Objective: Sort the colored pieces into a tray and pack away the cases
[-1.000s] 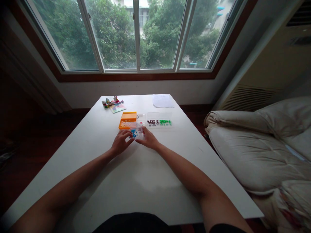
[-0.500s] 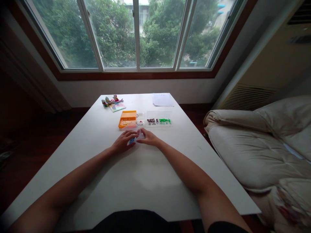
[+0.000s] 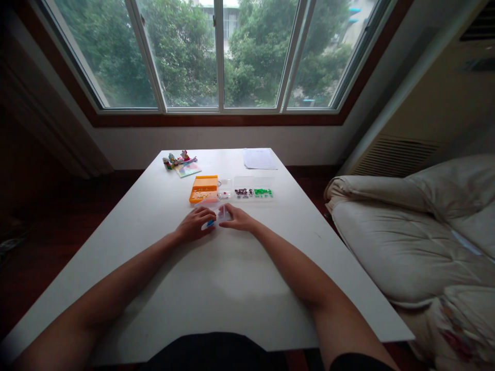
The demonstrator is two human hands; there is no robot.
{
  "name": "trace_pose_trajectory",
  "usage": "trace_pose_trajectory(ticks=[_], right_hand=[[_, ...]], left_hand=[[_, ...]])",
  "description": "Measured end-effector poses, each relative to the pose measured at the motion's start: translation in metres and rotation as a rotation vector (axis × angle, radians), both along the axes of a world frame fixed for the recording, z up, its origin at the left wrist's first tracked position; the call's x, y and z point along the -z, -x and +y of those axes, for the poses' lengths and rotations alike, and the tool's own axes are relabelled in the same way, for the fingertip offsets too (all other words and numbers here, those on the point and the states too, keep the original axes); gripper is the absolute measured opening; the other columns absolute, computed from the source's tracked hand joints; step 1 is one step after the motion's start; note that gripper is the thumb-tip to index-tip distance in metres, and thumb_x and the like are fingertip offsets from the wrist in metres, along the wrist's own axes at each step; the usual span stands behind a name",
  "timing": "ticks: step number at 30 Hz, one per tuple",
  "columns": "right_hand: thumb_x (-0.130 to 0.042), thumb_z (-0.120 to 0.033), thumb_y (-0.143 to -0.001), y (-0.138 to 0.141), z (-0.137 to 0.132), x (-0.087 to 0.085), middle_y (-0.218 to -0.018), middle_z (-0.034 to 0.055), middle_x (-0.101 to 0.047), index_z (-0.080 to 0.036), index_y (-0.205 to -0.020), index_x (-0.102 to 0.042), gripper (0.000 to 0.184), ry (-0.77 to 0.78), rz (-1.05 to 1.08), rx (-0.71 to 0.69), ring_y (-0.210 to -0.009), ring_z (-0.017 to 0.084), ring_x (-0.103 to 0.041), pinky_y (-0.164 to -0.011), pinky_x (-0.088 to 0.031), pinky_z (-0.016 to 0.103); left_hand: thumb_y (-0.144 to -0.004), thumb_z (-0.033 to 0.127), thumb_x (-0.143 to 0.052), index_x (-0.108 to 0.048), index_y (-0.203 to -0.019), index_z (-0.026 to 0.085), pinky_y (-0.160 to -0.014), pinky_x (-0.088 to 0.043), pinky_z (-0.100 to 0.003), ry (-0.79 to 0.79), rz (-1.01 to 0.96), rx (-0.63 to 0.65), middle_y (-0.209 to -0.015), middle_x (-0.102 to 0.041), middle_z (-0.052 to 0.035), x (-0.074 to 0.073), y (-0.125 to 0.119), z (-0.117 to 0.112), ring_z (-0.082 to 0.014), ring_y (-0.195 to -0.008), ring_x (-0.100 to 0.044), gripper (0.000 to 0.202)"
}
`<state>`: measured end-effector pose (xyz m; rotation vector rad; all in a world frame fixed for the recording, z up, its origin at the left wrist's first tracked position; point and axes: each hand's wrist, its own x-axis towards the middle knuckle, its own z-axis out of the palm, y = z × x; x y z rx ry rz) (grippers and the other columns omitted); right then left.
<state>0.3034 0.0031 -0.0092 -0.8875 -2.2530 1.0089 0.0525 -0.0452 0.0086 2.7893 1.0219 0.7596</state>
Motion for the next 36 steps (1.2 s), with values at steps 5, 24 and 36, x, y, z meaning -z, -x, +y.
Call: trace_pose_trajectory(ticks=[5, 24, 36], right_hand=[[-0.076, -0.058, -0.075, 0.0003, 0.0, 0.0013, -0.12, 0.0063, -0.065, -0.022, -0.131, -0.054, 0.07, -0.004, 0.005, 0.017, -0.103, 0.022, -0.063, -0.09, -0.051, 0.035], [-0.075, -0.057, -0.077, -0.0017, 0.001, 0.0006, -0.114, 0.0049, -0.065, -0.022, -0.128, -0.053, 0.066, -0.004, 0.021, 0.006, -0.096, 0.02, -0.062, -0.086, -0.05, 0.032], [-0.078, -0.058, -0.075, -0.0026, 0.0021, 0.004, -0.103, 0.0037, -0.066, -0.021, -0.128, -0.054, 0.069, -0.066, -0.034, 0.05, -0.086, 0.018, -0.059, -0.077, -0.048, 0.029]], left_hand=[[-0.088, 0.035, -0.066, -0.069, -0.103, 0.026, -0.094, -0.049, -0.042, 0.004, 0.015, -0.041, -0.109, -0.068, -0.008, 0.0005, 0.002, 0.0013, -0.0245, -0.105, -0.059, 0.018], [-0.09, 0.039, -0.064, -0.066, -0.113, 0.026, -0.094, -0.05, -0.042, 0.006, 0.025, -0.077, -0.114, -0.066, -0.0089, 0.0047, 0.004, 0.0044, -0.0255, -0.107, -0.059, 0.027], [-0.091, 0.037, -0.063, -0.065, -0.125, 0.025, -0.095, -0.052, -0.045, -0.002, 0.047, -0.113, -0.121, -0.064, -0.0101, 0.0077, 0.0021, 0.0053, -0.0271, -0.111, -0.057, 0.037]])
